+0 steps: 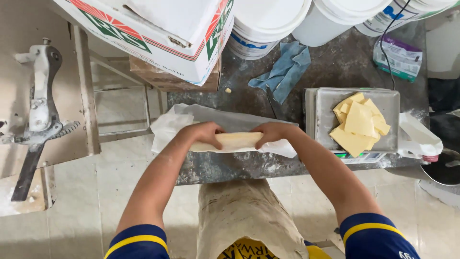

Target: Slice a block of butter, weigh the portions on a scale, and wrap the remaining block in paper.

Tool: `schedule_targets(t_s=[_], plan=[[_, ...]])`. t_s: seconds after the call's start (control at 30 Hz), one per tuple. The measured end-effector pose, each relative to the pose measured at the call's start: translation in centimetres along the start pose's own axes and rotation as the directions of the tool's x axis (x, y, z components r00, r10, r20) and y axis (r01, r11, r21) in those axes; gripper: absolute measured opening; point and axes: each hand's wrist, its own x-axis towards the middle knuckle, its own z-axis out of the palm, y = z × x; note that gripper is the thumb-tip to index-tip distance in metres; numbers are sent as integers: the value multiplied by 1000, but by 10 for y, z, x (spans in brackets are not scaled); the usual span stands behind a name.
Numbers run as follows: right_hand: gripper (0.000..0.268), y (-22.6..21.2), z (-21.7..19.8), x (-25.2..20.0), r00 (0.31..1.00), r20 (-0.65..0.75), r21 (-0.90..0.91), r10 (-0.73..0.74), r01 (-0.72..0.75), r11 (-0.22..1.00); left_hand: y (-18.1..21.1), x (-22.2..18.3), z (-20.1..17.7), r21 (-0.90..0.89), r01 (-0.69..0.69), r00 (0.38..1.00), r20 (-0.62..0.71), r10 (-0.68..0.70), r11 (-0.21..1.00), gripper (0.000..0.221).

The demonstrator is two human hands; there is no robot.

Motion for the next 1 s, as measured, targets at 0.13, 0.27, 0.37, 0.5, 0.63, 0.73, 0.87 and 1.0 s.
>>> schedule_targets(t_s=[0.13,0.27,0.37,0.5,0.63,0.73,0.87,1.0], plan=[[112,13,-1,13,947,-252,-152,199,-242,958,-6,-13,-19,-47,25,966,-256,-36,999,69],[103,31,26,34,815,-573,-420,93,-389,820,-17,0,-2,250,147,872,-489,-6,957,115],[129,36,40,42,849,-489,-290,200,-374,881,-20,6,22,287,180,867,-499,-14,941,150],[147,18,41,37,883,-377,-148,280,-355,923,-26,6,29,323,150,875,-483,27,934,164],[162,23,58,34,893,-400,-365,207,-363,857,-42,11,34,346,78,811,-568,143,935,150],[159,50,87,52,807,-585,-383,83,-365,848,-49,7,34,294,-19,764,-612,203,956,147],[137,62,89,60,799,-598,-336,64,-322,885,-59,17,40,151,-28,761,-638,118,988,147],[108,81,95,80,725,-689,-308,-14,-275,911,-72,34,60,92,-72,643,-757,117,993,143]])
